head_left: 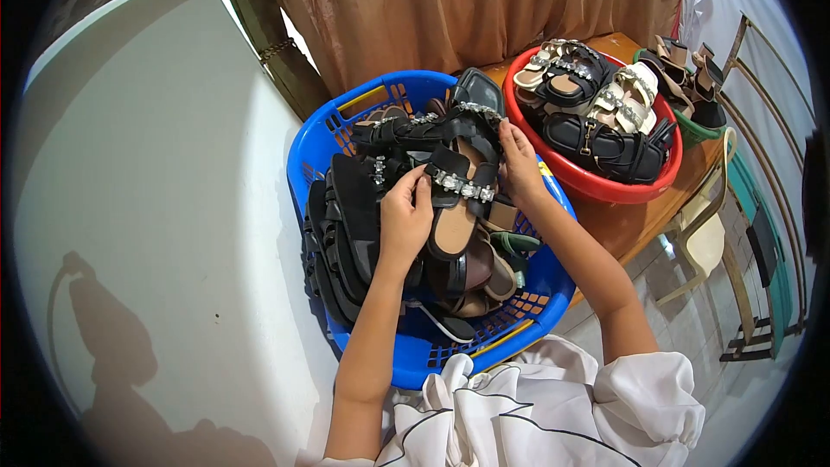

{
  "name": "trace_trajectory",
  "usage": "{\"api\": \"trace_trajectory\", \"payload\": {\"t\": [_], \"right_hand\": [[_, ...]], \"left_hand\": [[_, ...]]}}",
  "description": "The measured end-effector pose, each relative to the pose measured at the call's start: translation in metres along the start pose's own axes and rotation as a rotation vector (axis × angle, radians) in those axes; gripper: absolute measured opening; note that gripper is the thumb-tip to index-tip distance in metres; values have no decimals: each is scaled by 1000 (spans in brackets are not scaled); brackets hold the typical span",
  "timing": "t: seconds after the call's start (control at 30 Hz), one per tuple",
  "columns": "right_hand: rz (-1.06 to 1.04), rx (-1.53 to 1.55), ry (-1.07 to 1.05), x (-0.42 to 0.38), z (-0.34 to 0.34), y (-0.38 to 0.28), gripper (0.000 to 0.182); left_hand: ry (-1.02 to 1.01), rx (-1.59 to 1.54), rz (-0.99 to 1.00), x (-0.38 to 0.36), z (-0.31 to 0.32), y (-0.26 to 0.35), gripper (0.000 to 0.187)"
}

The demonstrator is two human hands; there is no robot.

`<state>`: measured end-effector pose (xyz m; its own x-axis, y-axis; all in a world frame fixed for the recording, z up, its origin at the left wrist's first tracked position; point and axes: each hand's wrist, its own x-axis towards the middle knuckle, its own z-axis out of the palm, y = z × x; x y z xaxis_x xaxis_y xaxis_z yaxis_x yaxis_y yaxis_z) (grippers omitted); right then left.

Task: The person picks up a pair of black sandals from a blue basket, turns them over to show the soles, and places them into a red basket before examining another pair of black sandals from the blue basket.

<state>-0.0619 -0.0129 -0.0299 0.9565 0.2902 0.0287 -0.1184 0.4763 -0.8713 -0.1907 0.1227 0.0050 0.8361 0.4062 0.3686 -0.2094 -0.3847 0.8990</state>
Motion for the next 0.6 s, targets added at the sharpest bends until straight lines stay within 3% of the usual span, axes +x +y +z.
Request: {"api": "trace_trajectory", "payload": {"t": [0.27,0.37,0.6], "right_hand": [[-54,35,131,-15,12,-18,33],[-92,117,64,-14,11,-17,33],[-179,266,26,-10,9,-19,27]], "left_hand": [[-71,-12,-26,0,1,-6,23],[-64,-50,-35,0,-1,-6,23],[-119,180,40,-3,-4,16,25]]}}
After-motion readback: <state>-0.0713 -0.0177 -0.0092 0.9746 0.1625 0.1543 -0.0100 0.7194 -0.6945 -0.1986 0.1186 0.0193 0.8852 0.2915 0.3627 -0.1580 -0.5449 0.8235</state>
